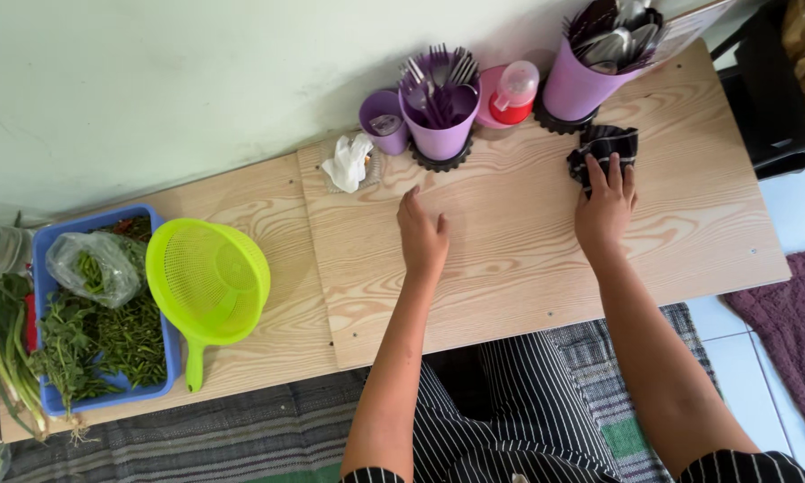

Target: The person organizes vegetables on a counter by wiping the surface with a cloth, transferring spinach into a plastic bag, and then gathering green onions and kangkung into a pink basket.

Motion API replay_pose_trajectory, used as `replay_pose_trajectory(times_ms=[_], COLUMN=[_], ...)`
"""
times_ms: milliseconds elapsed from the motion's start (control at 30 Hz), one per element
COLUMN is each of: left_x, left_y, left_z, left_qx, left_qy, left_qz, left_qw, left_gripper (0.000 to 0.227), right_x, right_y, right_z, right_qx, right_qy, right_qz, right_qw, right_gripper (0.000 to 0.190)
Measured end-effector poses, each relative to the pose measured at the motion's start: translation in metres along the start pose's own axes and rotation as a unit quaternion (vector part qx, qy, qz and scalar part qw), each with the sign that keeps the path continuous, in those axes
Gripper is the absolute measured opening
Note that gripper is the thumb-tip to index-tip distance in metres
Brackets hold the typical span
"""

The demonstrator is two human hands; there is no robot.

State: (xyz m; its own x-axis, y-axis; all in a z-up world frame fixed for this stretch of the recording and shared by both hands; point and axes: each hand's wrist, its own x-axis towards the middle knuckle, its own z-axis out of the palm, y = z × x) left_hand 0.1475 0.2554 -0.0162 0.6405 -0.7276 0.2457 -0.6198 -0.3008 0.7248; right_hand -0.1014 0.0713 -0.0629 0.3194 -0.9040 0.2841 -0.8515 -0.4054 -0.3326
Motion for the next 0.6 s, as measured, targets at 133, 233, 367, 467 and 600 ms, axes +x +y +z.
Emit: replay_pose_trajectory(times_ms=[133, 233, 367, 467, 600], left_x=[0.036, 0.066, 0.086, 0.103, 0.106], left_y=[0.012, 0.029, 0.053, 0.065, 0.069], left_z=[0.017, 0.038, 0.057, 0.056, 0.04], left_qx=[-0.088, -0.125, -0.193, -0.195, -0.19], left_qy=[0.04, 0.122, 0.188, 0.236, 0.251], left_qz=[0.031, 0.03, -0.048, -0.089, -0.075], left_qw=[0.995, 0.984, 0.962, 0.948, 0.946], left_gripper=[0.099, 0.117, 0.126, 0.118, 0.106], right_x=[-0.013, -0.046, -0.069, -0.064, -0.048], right_y=[-0.046, -0.101, -0.139, -0.142, -0.13], right_z=[0.017, 0.027, 0.017, 0.005, -0.013], right_qx=[0.019, 0.041, 0.078, 0.098, 0.114], right_qy=[-0.022, -0.068, -0.074, -0.096, -0.117], right_qz=[-0.021, -0.103, -0.139, -0.161, -0.176], right_qw=[0.999, 0.992, 0.984, 0.977, 0.971], right_gripper=[0.069, 0.066, 0.052, 0.051, 0.059])
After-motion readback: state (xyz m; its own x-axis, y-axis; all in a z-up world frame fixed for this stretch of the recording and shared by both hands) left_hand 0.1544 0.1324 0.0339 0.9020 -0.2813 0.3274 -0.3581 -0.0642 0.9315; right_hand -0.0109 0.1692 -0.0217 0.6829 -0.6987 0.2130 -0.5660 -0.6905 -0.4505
